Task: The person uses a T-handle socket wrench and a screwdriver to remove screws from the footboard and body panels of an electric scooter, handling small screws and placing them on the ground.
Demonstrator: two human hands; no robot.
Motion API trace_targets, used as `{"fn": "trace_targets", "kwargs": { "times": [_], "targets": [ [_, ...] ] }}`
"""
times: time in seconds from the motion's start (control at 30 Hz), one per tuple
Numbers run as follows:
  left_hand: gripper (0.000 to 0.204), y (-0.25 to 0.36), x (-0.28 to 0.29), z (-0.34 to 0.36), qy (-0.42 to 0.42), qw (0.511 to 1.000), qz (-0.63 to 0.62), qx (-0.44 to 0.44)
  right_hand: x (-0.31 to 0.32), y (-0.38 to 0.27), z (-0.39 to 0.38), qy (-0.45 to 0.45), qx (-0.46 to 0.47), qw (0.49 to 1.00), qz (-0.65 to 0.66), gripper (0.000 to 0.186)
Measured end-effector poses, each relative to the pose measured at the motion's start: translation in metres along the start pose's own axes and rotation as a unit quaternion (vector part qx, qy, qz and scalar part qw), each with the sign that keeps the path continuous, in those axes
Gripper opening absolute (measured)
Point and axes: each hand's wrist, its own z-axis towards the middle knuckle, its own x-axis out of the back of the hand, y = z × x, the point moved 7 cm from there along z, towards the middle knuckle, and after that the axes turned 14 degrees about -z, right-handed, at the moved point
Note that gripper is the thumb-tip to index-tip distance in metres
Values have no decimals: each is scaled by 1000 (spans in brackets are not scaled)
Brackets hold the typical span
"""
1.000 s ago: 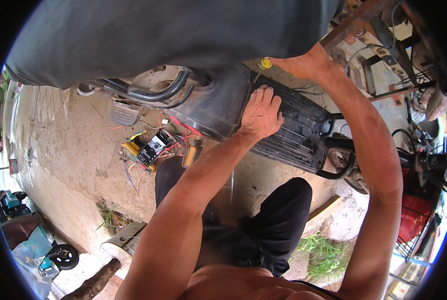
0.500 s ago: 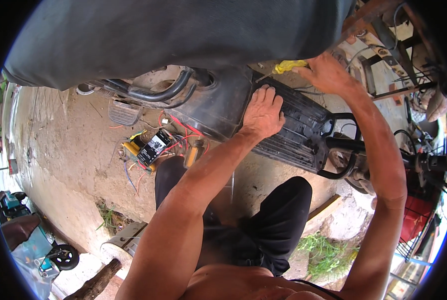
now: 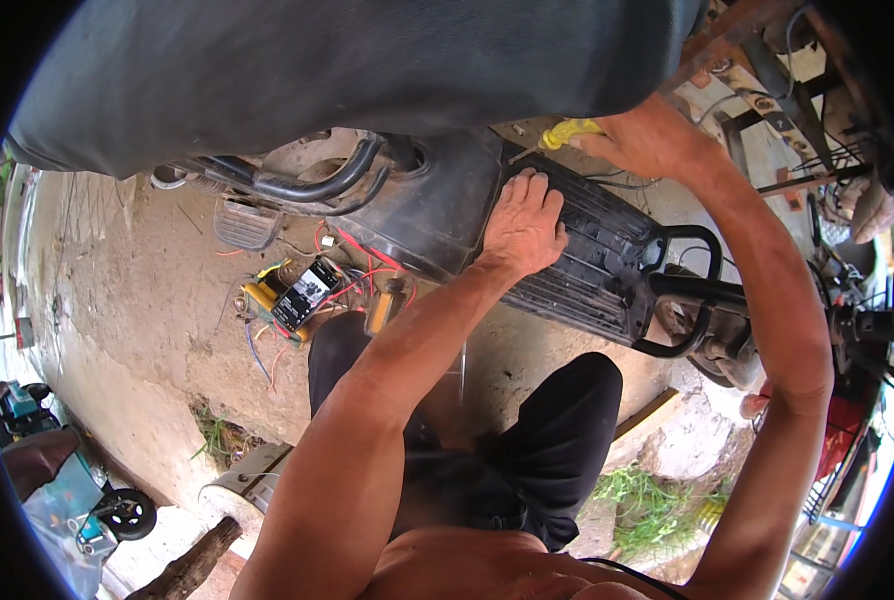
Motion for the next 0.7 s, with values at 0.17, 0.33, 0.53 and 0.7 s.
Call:
{"fn": "trace_targets", "kwargs": {
  "times": [0.17,0.33,0.53,0.7],
  "targets": [
    [46,1,0,0,-3,1000,2,0,-17,6,14,-24,-65,998,15,41],
    [46,2,0,1,-5,1000,4,2,-20,7,18,-62,-112,992,0,50],
    [46,0,1,0,1,1000,5,0,1,-8,12,-46,-95,994,29,47],
    [46,0,1,0,4,1000,-1,-1,11,-21,12,-45,-50,997,48,43]
  ]
}}
